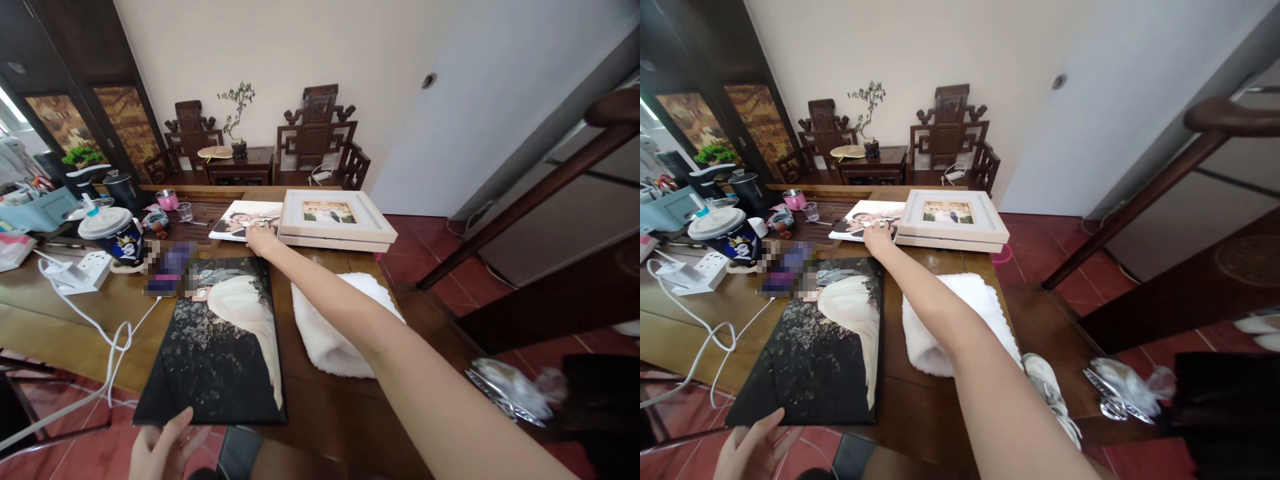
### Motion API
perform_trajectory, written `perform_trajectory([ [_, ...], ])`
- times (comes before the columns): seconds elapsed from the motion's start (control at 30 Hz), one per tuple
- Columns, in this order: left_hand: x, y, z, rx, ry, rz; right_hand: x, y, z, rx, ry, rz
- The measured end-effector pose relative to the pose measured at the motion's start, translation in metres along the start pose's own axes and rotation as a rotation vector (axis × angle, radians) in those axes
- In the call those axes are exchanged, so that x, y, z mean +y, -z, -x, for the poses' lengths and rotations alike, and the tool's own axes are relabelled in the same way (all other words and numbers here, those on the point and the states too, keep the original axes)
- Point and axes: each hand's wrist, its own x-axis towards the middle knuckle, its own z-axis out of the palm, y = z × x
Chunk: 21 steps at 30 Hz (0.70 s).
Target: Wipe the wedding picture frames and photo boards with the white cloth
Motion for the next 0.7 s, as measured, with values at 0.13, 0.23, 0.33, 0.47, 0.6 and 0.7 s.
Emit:
perform_trajectory([
  [0.13,0.001,-0.007,0.004,0.033,-0.093,0.019,0.01,0.01,0.011,0.005,0.063,-0.034],
  [0.23,0.001,-0.011,0.006,0.035,-0.137,0.043,0.028,0.033,0.027,0.038,0.134,-0.07],
  [0.33,0.0,-0.012,0.006,0.033,-0.154,0.05,0.052,0.063,0.056,0.106,0.198,-0.08],
  [0.47,0.0,-0.012,0.006,0.029,-0.145,0.053,0.079,0.083,0.121,0.13,0.314,-0.084],
  [0.6,0.009,-0.009,0.01,0.02,-0.143,-0.007,0.086,0.07,0.2,0.112,0.45,-0.102],
  [0.7,0.019,-0.008,0.013,0.014,-0.157,-0.073,0.084,0.049,0.252,0.141,0.612,-0.138],
])
